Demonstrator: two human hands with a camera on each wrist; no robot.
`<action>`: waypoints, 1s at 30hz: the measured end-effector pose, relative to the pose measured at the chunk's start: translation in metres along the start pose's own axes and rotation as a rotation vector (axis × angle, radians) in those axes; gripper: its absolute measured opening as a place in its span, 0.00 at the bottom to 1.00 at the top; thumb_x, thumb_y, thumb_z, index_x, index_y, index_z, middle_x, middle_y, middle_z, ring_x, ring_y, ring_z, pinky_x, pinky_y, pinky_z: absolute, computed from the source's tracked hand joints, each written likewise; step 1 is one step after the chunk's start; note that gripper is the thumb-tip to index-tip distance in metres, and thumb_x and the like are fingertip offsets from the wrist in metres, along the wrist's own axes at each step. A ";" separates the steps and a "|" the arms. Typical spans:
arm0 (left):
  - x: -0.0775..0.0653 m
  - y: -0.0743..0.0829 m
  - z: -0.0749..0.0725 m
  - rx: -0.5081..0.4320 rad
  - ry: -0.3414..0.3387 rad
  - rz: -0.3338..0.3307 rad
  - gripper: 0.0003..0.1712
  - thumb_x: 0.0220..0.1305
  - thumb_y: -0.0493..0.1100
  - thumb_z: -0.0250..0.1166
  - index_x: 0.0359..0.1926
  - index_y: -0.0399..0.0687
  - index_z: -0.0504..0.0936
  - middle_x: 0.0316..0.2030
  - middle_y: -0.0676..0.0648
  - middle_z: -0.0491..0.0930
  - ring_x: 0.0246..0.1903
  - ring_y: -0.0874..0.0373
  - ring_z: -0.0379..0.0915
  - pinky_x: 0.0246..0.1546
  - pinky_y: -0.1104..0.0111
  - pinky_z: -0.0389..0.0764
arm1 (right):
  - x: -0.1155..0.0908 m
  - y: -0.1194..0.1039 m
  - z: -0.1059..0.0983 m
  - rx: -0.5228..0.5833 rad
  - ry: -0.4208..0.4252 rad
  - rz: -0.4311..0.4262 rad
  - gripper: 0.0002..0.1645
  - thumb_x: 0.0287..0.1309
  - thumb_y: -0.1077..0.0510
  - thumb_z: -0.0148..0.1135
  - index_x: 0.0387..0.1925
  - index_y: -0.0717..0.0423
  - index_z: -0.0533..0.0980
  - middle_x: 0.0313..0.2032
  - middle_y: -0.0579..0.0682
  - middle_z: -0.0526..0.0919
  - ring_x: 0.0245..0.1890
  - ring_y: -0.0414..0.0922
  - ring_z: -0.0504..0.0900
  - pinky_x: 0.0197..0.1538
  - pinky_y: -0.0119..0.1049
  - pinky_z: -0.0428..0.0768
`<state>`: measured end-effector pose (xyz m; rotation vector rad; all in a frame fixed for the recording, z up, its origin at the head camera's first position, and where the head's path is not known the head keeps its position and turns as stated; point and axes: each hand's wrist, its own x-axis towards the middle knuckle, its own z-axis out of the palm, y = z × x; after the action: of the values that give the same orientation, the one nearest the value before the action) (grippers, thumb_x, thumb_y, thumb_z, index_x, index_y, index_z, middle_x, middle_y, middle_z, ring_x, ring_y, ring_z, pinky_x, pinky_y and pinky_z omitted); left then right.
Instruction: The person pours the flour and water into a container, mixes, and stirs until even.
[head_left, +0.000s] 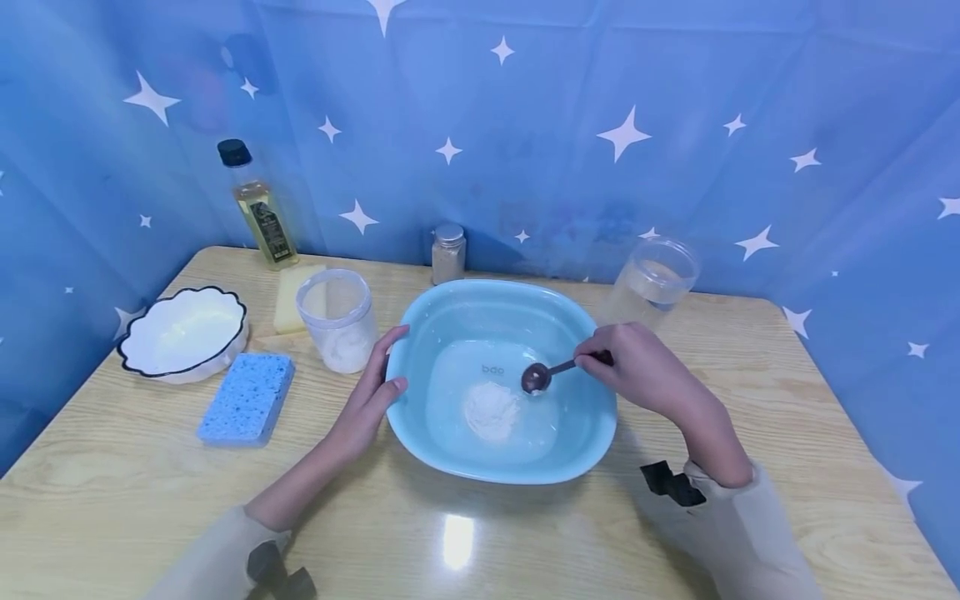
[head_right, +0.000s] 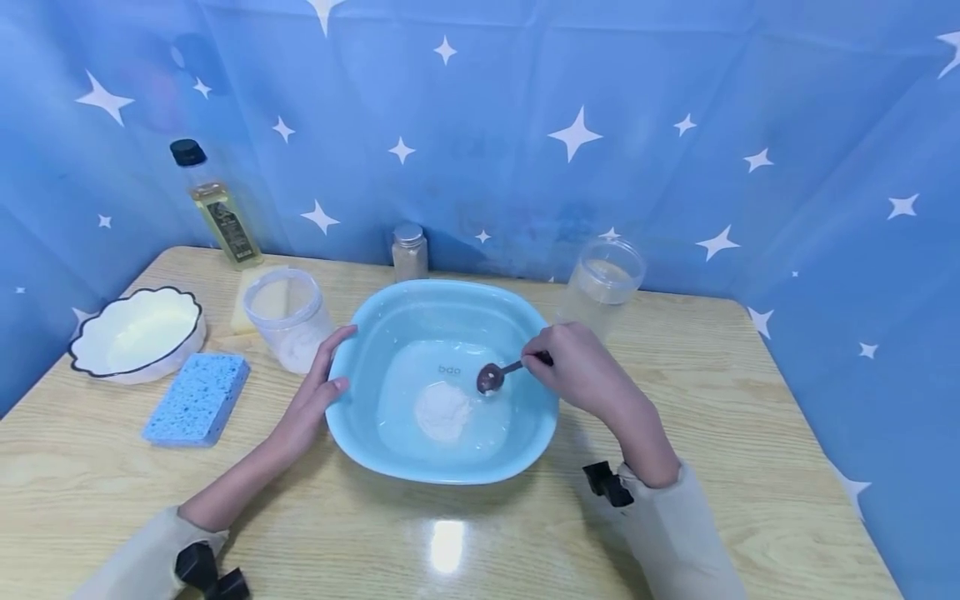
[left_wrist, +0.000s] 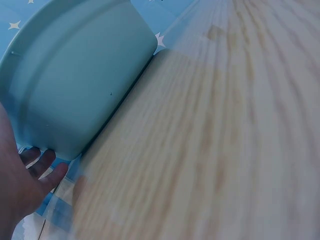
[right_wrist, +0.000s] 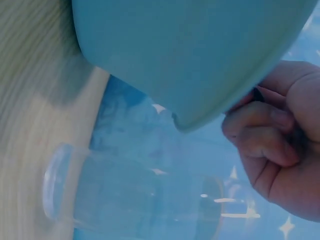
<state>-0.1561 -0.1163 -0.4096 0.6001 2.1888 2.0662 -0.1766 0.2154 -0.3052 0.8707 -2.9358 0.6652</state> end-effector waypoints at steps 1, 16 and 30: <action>0.000 0.000 0.000 0.000 0.000 0.001 0.32 0.68 0.39 0.43 0.70 0.64 0.50 0.68 0.48 0.50 0.62 0.46 0.56 0.49 0.54 0.73 | -0.002 0.000 -0.002 -0.002 -0.017 0.001 0.05 0.54 0.67 0.62 0.30 0.60 0.84 0.24 0.45 0.80 0.20 0.38 0.69 0.24 0.31 0.70; 0.000 -0.002 0.000 0.012 -0.002 -0.003 0.32 0.68 0.39 0.43 0.70 0.65 0.49 0.69 0.48 0.49 0.62 0.45 0.56 0.48 0.55 0.74 | 0.005 -0.026 0.021 0.187 -0.166 -0.247 0.05 0.55 0.63 0.63 0.32 0.55 0.84 0.27 0.41 0.81 0.23 0.34 0.71 0.26 0.29 0.71; 0.001 -0.002 0.000 0.018 0.008 -0.010 0.32 0.67 0.39 0.43 0.70 0.66 0.50 0.69 0.49 0.50 0.63 0.48 0.54 0.51 0.52 0.71 | 0.008 -0.022 0.016 0.044 0.096 -0.108 0.06 0.55 0.65 0.62 0.34 0.59 0.84 0.25 0.43 0.78 0.20 0.37 0.66 0.24 0.32 0.68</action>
<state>-0.1573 -0.1163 -0.4110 0.5826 2.2119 2.0502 -0.1703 0.1888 -0.3100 0.9648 -2.7776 0.7450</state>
